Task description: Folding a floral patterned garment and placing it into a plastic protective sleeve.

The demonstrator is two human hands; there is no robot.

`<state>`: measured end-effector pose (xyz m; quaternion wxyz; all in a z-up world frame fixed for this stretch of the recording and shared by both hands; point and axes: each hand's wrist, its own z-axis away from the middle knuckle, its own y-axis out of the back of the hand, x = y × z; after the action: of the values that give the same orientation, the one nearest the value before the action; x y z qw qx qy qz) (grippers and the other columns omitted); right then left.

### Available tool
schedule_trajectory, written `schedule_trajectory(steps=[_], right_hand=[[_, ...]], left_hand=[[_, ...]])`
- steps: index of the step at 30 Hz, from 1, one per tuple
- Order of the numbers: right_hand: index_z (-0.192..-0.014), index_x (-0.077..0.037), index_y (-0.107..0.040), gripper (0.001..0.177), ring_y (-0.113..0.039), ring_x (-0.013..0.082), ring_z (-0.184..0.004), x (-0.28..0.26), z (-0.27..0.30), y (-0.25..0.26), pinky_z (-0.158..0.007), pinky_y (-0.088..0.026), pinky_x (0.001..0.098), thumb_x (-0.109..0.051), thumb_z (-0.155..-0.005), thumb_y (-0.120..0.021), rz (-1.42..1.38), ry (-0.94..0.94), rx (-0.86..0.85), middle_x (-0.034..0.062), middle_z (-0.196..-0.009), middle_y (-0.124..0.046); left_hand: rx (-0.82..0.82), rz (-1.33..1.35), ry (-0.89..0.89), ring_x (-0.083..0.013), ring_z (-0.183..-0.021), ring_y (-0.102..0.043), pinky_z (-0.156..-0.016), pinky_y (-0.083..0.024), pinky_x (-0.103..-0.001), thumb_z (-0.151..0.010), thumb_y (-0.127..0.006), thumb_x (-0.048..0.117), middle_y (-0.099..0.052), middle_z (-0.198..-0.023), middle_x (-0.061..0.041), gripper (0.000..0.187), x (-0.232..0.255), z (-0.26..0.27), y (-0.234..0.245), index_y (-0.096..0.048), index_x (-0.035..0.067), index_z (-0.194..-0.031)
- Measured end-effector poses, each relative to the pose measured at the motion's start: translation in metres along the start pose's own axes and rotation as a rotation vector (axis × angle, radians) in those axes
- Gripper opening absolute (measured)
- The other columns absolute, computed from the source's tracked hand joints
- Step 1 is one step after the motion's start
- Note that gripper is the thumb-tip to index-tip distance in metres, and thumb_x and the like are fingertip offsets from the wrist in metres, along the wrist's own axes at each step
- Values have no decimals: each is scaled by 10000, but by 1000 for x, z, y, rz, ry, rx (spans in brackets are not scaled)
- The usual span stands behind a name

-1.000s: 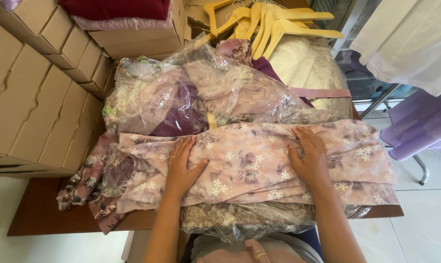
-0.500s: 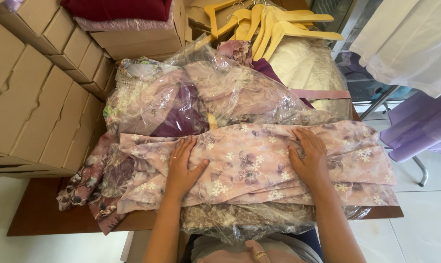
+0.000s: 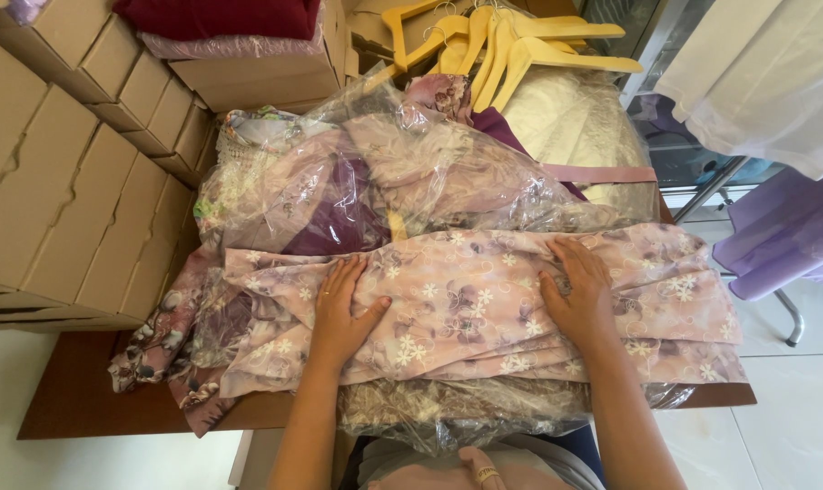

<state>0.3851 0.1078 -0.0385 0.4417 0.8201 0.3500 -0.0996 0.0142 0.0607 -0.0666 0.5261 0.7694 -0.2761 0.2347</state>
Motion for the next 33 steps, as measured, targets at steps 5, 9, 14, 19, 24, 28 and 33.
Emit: schedule_trajectory(steps=[5, 9, 14, 19, 24, 28, 33], right_hand=[[-1323, 0, -633, 485, -571, 384, -1303, -1, 0, 1, -1123, -417, 485, -106, -855, -707, -5, -8, -1, 185, -1370, -634], [-1324, 0, -631, 482, -568, 384, -1311, -1, 0, 1, -1128, -413, 484, -106, -860, -706, -9, -7, -1, 187, -1372, -633], [-1324, 1, -629, 482, -564, 386, -1315, 1, 0, 1, -1132, -405, 490, -107, -861, -705, -5, 4, -2, 194, -1368, -633], [-1325, 2, -625, 481, -565, 388, -1310, -1, -1, 2, -1130, -406, 489, -113, -863, -697, -13, 4, -7, 195, -1364, -632], [-1326, -1, -625, 479, -565, 391, -1305, -1, 0, 2, -1127, -406, 489, -115, -866, -695, -8, 0, -7, 197, -1363, -632], [-1325, -3, -627, 477, -568, 392, -1305, -1, 0, 1, -1123, -412, 490, -109, -865, -695, -9, 4, -2, 200, -1365, -634], [-1326, -4, -631, 479, -573, 396, -1303, 4, 2, -2, -1120, -419, 491, -103, -861, -696, -9, 14, 6, 203, -1364, -638]], left_hand=[[4, -7, -12, -352, -1511, -357, -1227, -216, -517, -848, -753, 489, -518, -1546, -143, 758, -1, 0, -1, -555, 79, -1455], [12, -9, -26, -359, -1509, -364, -1224, -226, -514, -853, -754, 487, -524, -1541, -149, 752, -2, 0, -1, -560, 73, -1449], [18, -1, -36, -370, -1507, -368, -1220, -237, -514, -856, -752, 485, -526, -1541, -155, 747, -1, 0, -1, -565, 70, -1447], [20, -4, -29, -361, -1508, -370, -1220, -233, -518, -851, -756, 485, -527, -1541, -150, 748, -1, 1, 0, -565, 72, -1444], [21, -11, -30, -351, -1509, -368, -1222, -221, -523, -847, -759, 485, -520, -1547, -147, 753, -3, 1, -2, -561, 76, -1448], [17, -4, -17, -348, -1509, -359, -1221, -217, -519, -845, -754, 489, -514, -1550, -140, 756, 0, 0, 0, -558, 87, -1455], [14, 9, -12, -350, -1504, -360, -1217, -209, -523, -852, -747, 493, -513, -1551, -141, 748, 0, 1, 1, -559, 87, -1451]])
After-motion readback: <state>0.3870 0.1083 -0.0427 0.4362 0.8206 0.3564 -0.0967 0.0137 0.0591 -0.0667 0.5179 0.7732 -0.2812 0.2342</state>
